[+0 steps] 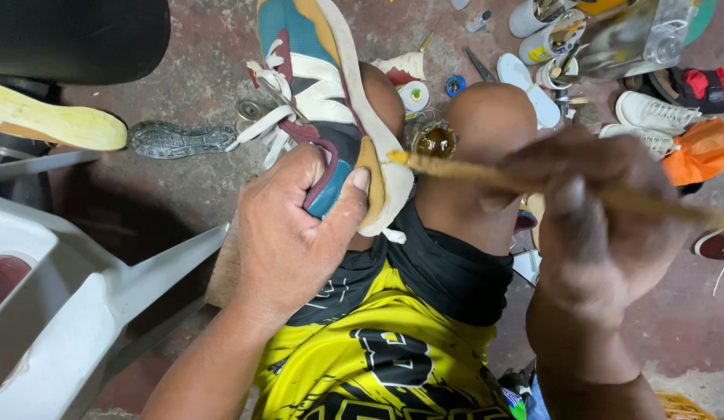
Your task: The person applies adhesive to the midsole and upper of a shoe using a small brush, then presses and fits a new sole component onto the bottom.
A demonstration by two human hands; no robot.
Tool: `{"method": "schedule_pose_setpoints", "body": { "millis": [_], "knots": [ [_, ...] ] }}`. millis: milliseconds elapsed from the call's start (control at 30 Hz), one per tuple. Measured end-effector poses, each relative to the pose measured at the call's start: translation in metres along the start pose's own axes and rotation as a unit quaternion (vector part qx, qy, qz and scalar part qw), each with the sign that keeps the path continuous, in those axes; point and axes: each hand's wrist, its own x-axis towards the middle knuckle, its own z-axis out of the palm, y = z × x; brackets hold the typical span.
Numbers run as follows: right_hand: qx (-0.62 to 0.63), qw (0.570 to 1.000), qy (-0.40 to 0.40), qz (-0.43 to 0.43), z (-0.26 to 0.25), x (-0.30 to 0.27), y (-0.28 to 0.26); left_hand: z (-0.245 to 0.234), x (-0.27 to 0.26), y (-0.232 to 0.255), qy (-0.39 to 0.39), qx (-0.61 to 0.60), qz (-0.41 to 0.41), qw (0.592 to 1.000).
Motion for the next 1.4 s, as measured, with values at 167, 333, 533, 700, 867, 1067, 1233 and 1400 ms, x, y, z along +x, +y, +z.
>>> {"method": "schedule_pose_setpoints", "body": {
  "millis": [167, 333, 533, 700, 867, 1067, 1233, 1400],
  "knots": [
    [-0.097, 0.994, -0.024, -0.043, 0.002, -0.018, -0.003, 0.007, -0.001, 0.001, 0.007, 0.003, -0.021, 1.000],
    [-0.218, 0.971, -0.080, -0.057, 0.007, -0.017, 0.001, 0.010, 0.001, 0.004, 0.013, 0.016, -0.020, 1.000],
    [-0.286, 0.945, -0.106, -0.122, 0.012, -0.022, -0.003, 0.013, 0.005, 0.007, 0.022, 0.024, -0.040, 0.999],
    [-0.305, 0.934, -0.109, -0.150, 0.016, -0.039, -0.016, 0.018, 0.008, 0.007, 0.040, 0.018, -0.002, 0.999],
    [-0.232, 0.963, -0.095, -0.096, 0.012, -0.039, -0.014, 0.016, 0.013, 0.008, 0.015, 0.020, 0.026, 0.999],
    [-0.003, 0.998, 0.022, 0.050, -0.013, -0.019, -0.015, 0.000, 0.030, 0.004, -0.062, 0.062, 0.038, 0.995],
    [0.171, 0.976, -0.033, 0.129, -0.030, 0.017, 0.011, -0.005, 0.040, -0.002, -0.072, 0.062, 0.116, 0.989],
    [0.225, 0.950, -0.112, 0.184, -0.025, 0.036, 0.031, -0.007, 0.048, -0.008, -0.076, 0.093, 0.142, 0.983]
  ]
}}
